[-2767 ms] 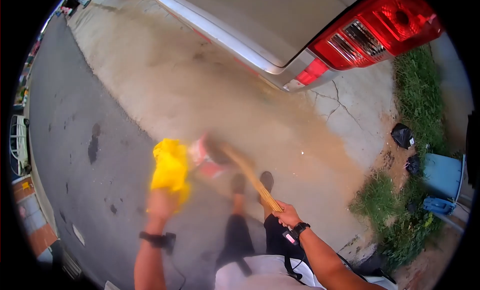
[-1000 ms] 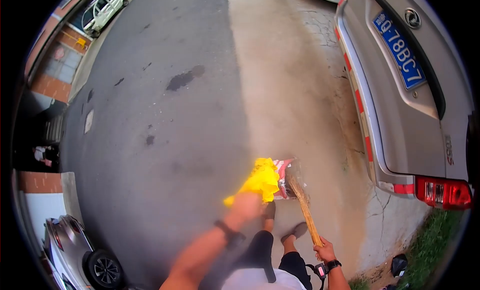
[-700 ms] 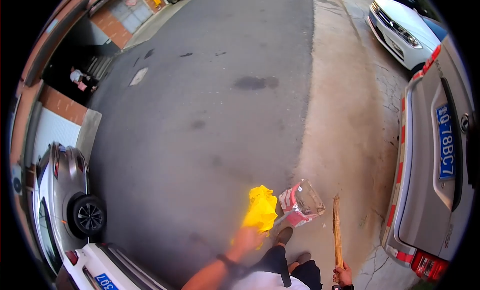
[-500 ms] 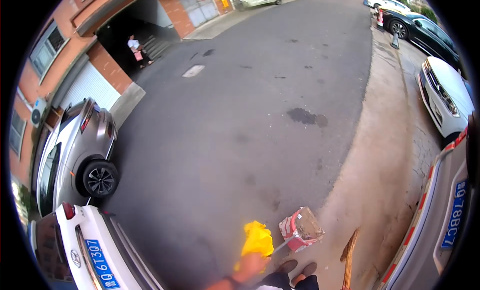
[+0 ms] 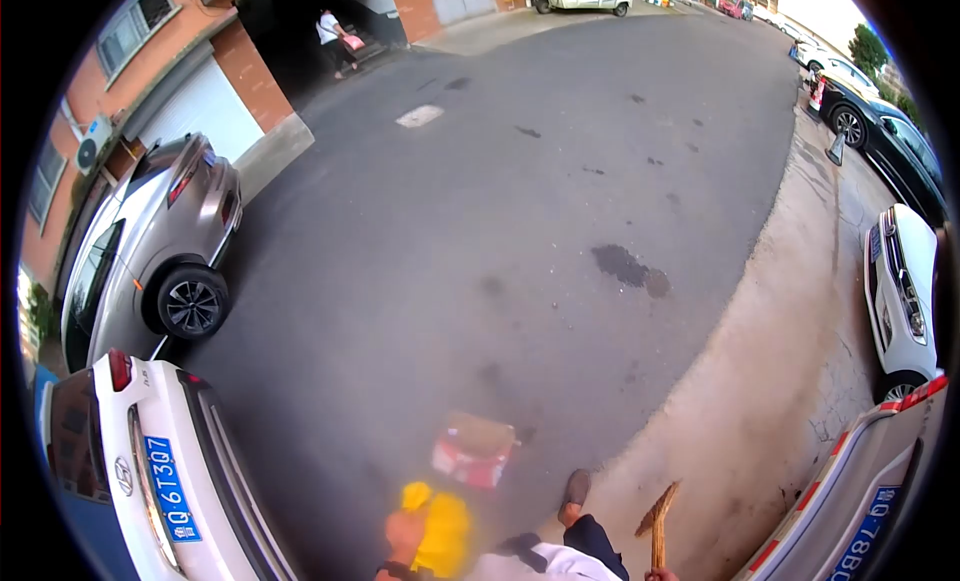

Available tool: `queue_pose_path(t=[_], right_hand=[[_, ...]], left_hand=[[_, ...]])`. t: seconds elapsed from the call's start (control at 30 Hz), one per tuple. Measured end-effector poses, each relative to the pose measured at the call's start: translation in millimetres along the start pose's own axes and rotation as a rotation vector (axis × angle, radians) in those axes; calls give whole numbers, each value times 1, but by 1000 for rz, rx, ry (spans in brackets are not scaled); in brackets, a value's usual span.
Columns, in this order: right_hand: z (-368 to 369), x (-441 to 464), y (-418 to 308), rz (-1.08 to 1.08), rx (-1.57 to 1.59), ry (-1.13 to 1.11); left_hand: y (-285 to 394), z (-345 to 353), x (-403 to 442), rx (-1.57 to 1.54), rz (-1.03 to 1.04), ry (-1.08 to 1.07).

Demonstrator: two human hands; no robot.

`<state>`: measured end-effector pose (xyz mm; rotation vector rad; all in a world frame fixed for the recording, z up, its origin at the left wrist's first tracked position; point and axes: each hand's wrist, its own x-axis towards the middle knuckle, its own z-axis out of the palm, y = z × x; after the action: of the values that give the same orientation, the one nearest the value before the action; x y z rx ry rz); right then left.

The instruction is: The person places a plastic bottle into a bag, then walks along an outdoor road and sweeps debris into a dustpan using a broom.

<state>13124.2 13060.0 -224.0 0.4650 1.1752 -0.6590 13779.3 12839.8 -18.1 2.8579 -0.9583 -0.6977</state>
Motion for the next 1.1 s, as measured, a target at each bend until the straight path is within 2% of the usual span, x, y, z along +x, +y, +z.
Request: queue_pose_path(t=[0.03, 0.07, 0.1, 0.33, 0.47, 0.63, 0.73, 0.9, 0.93, 1.03, 1.1], right_hand=[[39, -17, -26, 75, 129, 178], [57, -23, -50, 31, -30, 201], [91, -38, -74, -10, -40, 272], [239, -18, -244, -190, -582, 261], [384, 3, -298, -267, -790, 263], [536, 59, -328, -206, -834, 152], [619, 98, -325, -149, -1003, 134], [736, 150, -319, -211, -1368, 126], [754, 158, -321, -215, -1446, 112], [819, 179, -321, -259, -1554, 108], [858, 197, -324, -295, -1606, 46]], left_hand=[[6, -6, 2, -102, -85, 28], [3, -7, 10, -97, -90, 53], [3, -6, 18, -103, -95, 87], [28, -28, 20, -330, -289, 221], [24, -12, 40, -446, -361, 281], [-3, 29, 84, -428, -450, 263], [18, 20, 87, -485, -534, 257], [74, -29, 130, -400, -506, 199], [86, -38, 139, -322, -522, 135], [101, -50, 171, -281, -529, 60], [127, -70, 191, -272, -484, 86]])
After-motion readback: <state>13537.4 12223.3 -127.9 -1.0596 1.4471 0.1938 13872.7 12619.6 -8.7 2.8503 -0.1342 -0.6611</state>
